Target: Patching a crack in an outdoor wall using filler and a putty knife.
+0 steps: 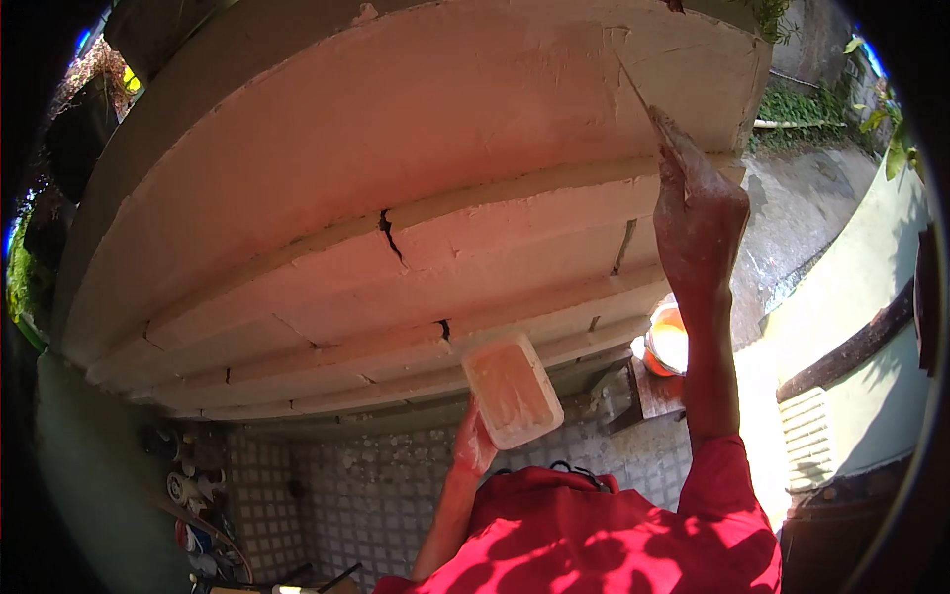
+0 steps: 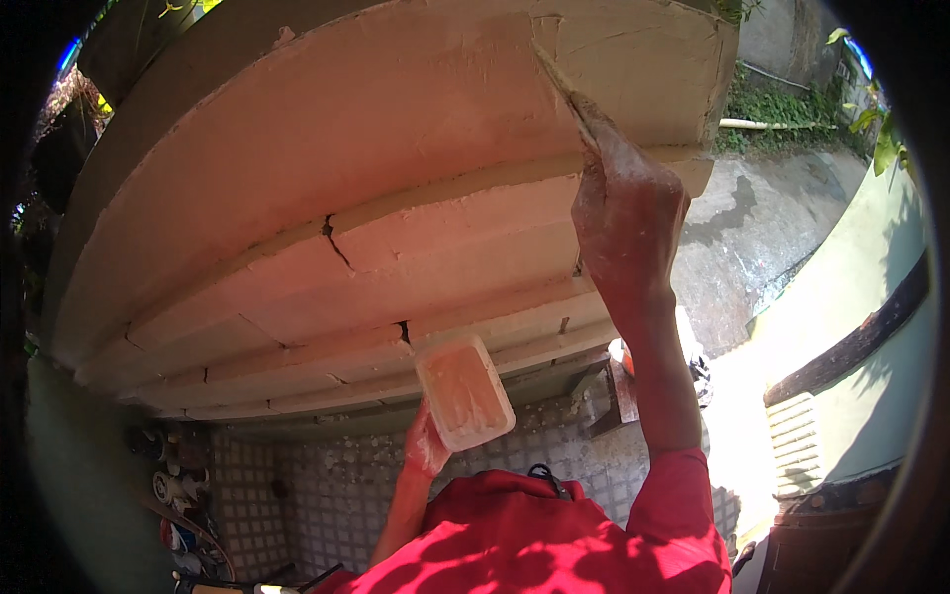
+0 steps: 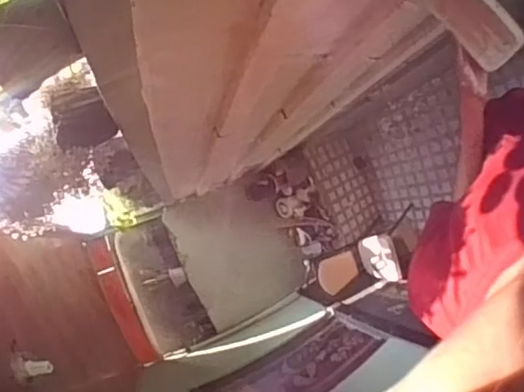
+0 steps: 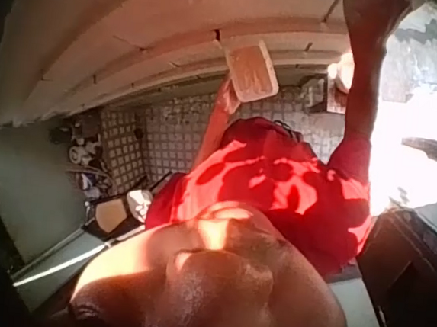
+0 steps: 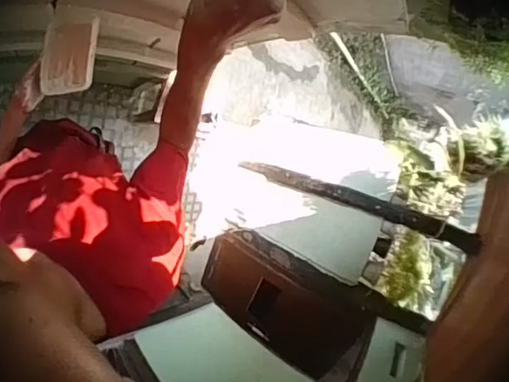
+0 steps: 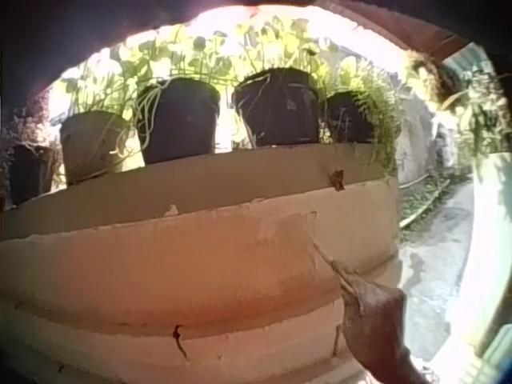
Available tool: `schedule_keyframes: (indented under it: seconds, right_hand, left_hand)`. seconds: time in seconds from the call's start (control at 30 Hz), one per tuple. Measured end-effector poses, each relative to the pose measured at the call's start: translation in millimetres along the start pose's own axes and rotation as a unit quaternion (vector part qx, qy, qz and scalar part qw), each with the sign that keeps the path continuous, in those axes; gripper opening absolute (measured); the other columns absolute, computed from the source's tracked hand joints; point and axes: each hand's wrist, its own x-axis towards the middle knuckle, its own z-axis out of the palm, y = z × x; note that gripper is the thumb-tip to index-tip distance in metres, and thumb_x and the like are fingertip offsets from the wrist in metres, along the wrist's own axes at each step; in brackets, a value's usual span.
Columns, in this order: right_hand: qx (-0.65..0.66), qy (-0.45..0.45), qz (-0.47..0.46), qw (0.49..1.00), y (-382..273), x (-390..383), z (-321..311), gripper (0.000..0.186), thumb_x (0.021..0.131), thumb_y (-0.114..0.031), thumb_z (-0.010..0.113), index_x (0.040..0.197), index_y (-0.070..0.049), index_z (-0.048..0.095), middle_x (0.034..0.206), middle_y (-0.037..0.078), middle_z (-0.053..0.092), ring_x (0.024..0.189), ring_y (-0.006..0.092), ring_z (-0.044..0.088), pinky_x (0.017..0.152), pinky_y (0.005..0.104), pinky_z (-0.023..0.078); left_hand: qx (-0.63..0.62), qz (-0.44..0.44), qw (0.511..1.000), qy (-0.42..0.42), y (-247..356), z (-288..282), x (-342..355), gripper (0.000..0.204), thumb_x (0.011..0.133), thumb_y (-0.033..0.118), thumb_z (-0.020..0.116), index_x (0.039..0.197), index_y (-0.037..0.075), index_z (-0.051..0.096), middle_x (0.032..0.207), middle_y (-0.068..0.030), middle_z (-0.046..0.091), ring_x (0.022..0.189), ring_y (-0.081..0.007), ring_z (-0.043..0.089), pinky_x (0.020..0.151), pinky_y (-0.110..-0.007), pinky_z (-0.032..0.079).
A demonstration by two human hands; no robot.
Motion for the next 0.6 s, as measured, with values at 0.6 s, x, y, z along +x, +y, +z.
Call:
schedule_keyframes:
  seconds: [0.6]
  right_hand:
    - [0.101,-0.054,0.057,0.992,-34,-5,41,0.030,0.079,0.000,0.055,0.108,-0.003,0.061,0.073,0.022,0.061,0.065,0.0376,0.061,0.059,0.0471,0.048]
  left_hand:
    - [0.026,-0.010,1.000,-0.008,-2,5,-5,0.050,0.099,0.030,0.044,0.142,0.008,0.034,0.143,-0.0091,0.042,0.130,-0.0259,0.042,0.108,-0.044,0.035]
